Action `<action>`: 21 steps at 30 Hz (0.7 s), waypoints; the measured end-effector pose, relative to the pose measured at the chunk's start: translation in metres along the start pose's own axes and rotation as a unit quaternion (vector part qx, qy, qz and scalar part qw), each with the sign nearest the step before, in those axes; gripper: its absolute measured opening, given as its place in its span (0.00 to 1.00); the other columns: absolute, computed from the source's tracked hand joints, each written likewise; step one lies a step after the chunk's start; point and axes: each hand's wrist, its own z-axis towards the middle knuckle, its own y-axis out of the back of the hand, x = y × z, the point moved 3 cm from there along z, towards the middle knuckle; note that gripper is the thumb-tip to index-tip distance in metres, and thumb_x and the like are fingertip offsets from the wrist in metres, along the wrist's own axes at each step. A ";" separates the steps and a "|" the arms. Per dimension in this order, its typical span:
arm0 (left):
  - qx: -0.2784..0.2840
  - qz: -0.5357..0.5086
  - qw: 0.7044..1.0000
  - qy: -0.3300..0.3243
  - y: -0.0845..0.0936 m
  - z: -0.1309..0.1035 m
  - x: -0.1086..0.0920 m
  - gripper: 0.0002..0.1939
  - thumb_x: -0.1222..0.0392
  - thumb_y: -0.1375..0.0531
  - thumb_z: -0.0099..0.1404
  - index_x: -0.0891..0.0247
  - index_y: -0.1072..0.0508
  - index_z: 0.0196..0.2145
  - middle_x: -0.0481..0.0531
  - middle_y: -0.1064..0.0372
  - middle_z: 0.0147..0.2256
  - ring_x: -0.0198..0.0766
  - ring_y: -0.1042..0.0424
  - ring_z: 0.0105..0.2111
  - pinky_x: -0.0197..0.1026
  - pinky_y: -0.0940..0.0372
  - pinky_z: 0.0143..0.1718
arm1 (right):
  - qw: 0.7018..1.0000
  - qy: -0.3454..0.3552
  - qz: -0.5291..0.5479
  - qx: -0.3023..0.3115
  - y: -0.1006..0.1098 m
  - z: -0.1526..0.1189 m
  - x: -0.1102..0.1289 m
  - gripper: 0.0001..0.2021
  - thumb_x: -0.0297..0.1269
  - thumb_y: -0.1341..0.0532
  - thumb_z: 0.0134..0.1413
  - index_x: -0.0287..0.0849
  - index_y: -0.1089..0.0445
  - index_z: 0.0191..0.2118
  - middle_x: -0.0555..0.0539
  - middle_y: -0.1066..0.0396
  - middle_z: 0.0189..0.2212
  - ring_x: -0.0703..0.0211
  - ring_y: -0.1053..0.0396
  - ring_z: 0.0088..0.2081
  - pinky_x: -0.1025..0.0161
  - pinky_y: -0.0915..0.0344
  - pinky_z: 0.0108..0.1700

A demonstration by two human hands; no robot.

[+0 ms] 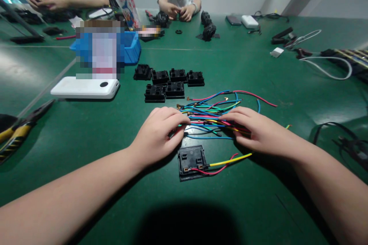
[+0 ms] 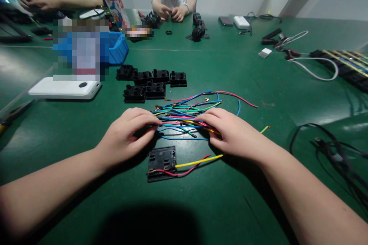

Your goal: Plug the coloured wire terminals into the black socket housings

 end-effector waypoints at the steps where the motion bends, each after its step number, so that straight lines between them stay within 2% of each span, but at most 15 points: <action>1: -0.007 -0.001 1.000 0.007 0.000 0.000 0.000 0.07 0.67 0.45 0.66 0.63 0.28 0.40 0.52 0.28 0.37 0.39 0.31 0.39 0.43 0.38 0.42 | 1.000 -0.004 -0.009 -0.014 0.000 0.001 -0.002 0.25 0.23 0.44 0.48 0.45 0.35 0.54 0.42 0.31 0.47 0.51 0.33 0.47 0.54 0.32 0.47; 7: -0.017 -0.023 1.000 0.001 0.003 0.000 -0.001 0.05 0.68 0.45 0.65 0.64 0.30 0.37 0.51 0.28 0.35 0.38 0.31 0.37 0.41 0.37 0.40 | 0.997 0.003 -0.053 -0.060 -0.002 0.004 -0.006 0.18 0.25 0.44 0.54 0.40 0.33 0.51 0.40 0.31 0.44 0.50 0.36 0.46 0.53 0.35 0.47; 15: -0.014 -0.036 0.999 -0.020 0.005 0.000 -0.005 0.03 0.67 0.45 0.64 0.64 0.32 0.33 0.51 0.29 0.31 0.36 0.33 0.33 0.39 0.37 0.36 | 0.988 0.024 -0.124 -0.090 -0.007 0.007 -0.003 0.13 0.28 0.47 0.59 0.39 0.30 0.47 0.40 0.30 0.36 0.50 0.37 0.38 0.55 0.38 0.40; 21: 0.020 -0.036 0.999 -0.031 0.001 0.000 -0.003 0.04 0.68 0.45 0.64 0.64 0.31 0.32 0.50 0.30 0.30 0.36 0.34 0.32 0.39 0.38 0.36 | 0.985 -0.048 -0.146 -0.077 -0.010 0.010 -0.006 0.13 0.29 0.46 0.58 0.40 0.30 0.46 0.43 0.28 0.34 0.51 0.32 0.36 0.58 0.38 0.36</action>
